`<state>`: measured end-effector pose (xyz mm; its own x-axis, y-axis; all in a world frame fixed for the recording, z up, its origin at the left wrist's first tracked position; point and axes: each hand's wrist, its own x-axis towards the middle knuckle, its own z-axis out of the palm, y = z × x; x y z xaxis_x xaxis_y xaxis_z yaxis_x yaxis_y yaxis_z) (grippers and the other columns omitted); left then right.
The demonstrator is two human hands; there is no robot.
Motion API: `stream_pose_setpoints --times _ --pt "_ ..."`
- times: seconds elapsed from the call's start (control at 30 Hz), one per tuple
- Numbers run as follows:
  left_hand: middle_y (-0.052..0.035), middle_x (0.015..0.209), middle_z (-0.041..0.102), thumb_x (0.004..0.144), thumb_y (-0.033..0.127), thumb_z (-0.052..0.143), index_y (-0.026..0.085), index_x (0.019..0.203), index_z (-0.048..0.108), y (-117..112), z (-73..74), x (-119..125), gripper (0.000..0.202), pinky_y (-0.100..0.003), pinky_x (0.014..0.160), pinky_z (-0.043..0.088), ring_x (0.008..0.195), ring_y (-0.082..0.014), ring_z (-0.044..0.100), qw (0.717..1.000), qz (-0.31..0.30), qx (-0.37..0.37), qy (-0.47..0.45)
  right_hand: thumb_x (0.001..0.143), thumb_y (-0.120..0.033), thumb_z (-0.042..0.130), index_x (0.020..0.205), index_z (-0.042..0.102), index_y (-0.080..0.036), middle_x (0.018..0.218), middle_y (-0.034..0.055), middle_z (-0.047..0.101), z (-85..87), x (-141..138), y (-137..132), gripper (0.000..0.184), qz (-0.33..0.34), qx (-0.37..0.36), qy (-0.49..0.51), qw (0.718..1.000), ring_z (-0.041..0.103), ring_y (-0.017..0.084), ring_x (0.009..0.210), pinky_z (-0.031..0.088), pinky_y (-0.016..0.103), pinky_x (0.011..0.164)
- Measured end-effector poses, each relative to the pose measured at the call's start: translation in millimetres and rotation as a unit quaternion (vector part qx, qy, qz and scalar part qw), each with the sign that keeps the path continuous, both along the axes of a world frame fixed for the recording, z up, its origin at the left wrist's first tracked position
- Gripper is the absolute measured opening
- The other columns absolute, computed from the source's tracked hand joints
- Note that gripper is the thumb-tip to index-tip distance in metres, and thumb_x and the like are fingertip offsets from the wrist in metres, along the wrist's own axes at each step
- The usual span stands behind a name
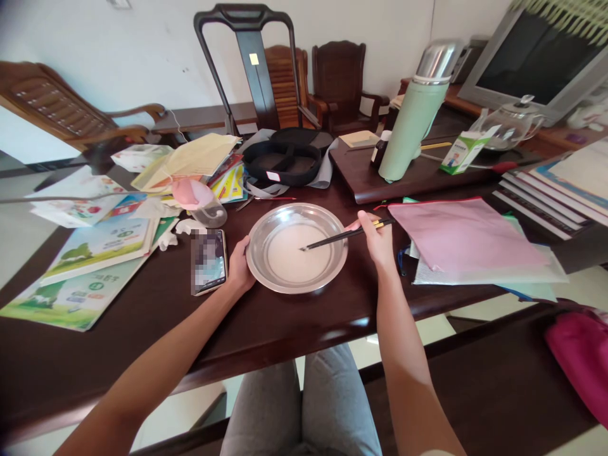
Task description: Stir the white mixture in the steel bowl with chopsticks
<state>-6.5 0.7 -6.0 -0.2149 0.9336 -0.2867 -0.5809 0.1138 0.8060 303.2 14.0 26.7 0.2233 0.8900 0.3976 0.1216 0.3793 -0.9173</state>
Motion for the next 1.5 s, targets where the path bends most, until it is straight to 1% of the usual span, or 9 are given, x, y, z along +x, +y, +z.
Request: stream_pose_setpoints --times 0.23,0.47,0.63,0.7,0.9,0.97,1.13,1.33,1.5 --pt "-0.0017 0.085 0.081 0.074 0.049 0.088 0.021 0.081 0.076 0.1 -0.2 -0.3 0.031 -0.035 0.092 0.060 0.097 -0.0267 0.077 1.000 -0.001 -0.004 0.004 0.086 -0.084 0.077 0.066 0.074 -0.028 0.069 0.0032 0.079 1.6 -7.5 -3.0 0.059 0.083 -0.012 -0.044 0.996 0.080 0.026 0.074 0.066 0.043 0.082" --pt "-0.0026 0.086 0.081 0.074 0.050 0.088 0.021 0.081 0.075 -0.9 2.7 0.5 0.032 -0.038 0.096 0.061 0.101 -0.0295 0.078 1.000 -0.005 -0.001 0.004 0.089 -0.080 0.075 0.059 0.068 -0.028 0.061 0.0020 0.075 0.3 1.0 0.9 0.061 0.001 -0.001 -0.002 1.000 0.077 0.025 0.066 0.065 0.042 0.079" --pt "-0.0030 0.086 0.081 0.074 0.048 0.088 0.021 0.079 0.074 -0.3 1.5 0.3 0.031 -0.037 0.095 0.061 0.101 -0.0292 0.078 1.000 0.000 -0.002 0.004 0.088 -0.082 0.076 0.064 0.073 -0.027 0.068 0.0035 0.079 0.3 -4.0 -2.2 0.060 0.077 -0.010 -0.041 0.996 0.079 0.025 0.070 0.066 0.042 0.079" --pt "-0.0034 0.087 0.081 0.074 0.048 0.088 0.021 0.078 0.074 -0.2 1.6 0.4 0.030 -0.037 0.095 0.061 0.101 -0.0290 0.078 1.000 0.001 -0.005 0.003 0.087 -0.082 0.077 0.068 0.075 -0.027 0.072 0.0037 0.081 -0.1 -5.7 -2.0 0.058 0.081 -0.004 -0.047 0.996 0.080 0.026 0.072 0.066 0.042 0.081" --pt "-0.0023 0.085 0.081 0.076 0.049 0.087 0.022 0.079 0.074 -1.0 3.3 1.2 0.030 -0.038 0.095 0.062 0.098 -0.0285 0.078 1.000 0.003 -0.009 0.007 0.093 -0.077 0.073 0.060 0.068 -0.028 0.063 0.0038 0.075 -0.8 0.8 0.7 0.059 -0.009 0.006 -0.012 1.000 0.079 0.027 0.071 0.066 0.044 0.080" --pt "-0.0017 0.083 0.081 0.075 0.049 0.088 0.022 0.078 0.074 -1.2 3.7 1.3 0.030 -0.038 0.094 0.062 0.097 -0.0282 0.078 1.000 0.005 -0.009 0.010 0.092 -0.079 0.073 0.059 0.068 -0.028 0.062 0.0039 0.075 0.8 0.0 -1.2 0.061 0.003 0.000 -0.019 1.000 0.079 0.027 0.071 0.066 0.043 0.079" --pt "-0.0024 0.084 0.082 0.075 0.048 0.086 0.022 0.077 0.074 -1.2 4.8 1.6 0.028 -0.037 0.092 0.062 0.096 -0.0275 0.078 1.000 -0.003 -0.011 0.006 0.087 -0.084 0.075 0.067 0.075 -0.028 0.075 0.0044 0.082 4.9 -8.2 -5.7 0.059 0.093 -0.007 -0.064 0.994 0.081 0.027 0.077 0.066 0.043 0.083" --pt "-0.0016 0.083 0.081 0.073 0.047 0.086 0.022 0.078 0.075 -1.6 5.7 1.8 0.028 -0.037 0.093 0.062 0.097 -0.0275 0.078 1.000 -0.001 -0.009 0.006 0.089 -0.082 0.073 0.060 0.066 -0.028 0.063 0.0031 0.076 4.4 -2.8 -3.5 0.062 0.019 -0.010 -0.023 1.000 0.079 0.026 0.071 0.066 0.043 0.082" --pt "-0.0025 0.084 0.081 0.074 0.048 0.087 0.022 0.078 0.074 -1.8 5.8 2.5 0.030 -0.038 0.095 0.062 0.100 -0.0297 0.078 1.000 -0.004 -0.011 0.000 0.087 -0.083 0.075 0.062 0.070 -0.027 0.067 0.0043 0.078 6.2 -5.9 -6.4 0.061 0.079 -0.019 -0.046 0.996 0.080 0.027 0.074 0.066 0.043 0.080"
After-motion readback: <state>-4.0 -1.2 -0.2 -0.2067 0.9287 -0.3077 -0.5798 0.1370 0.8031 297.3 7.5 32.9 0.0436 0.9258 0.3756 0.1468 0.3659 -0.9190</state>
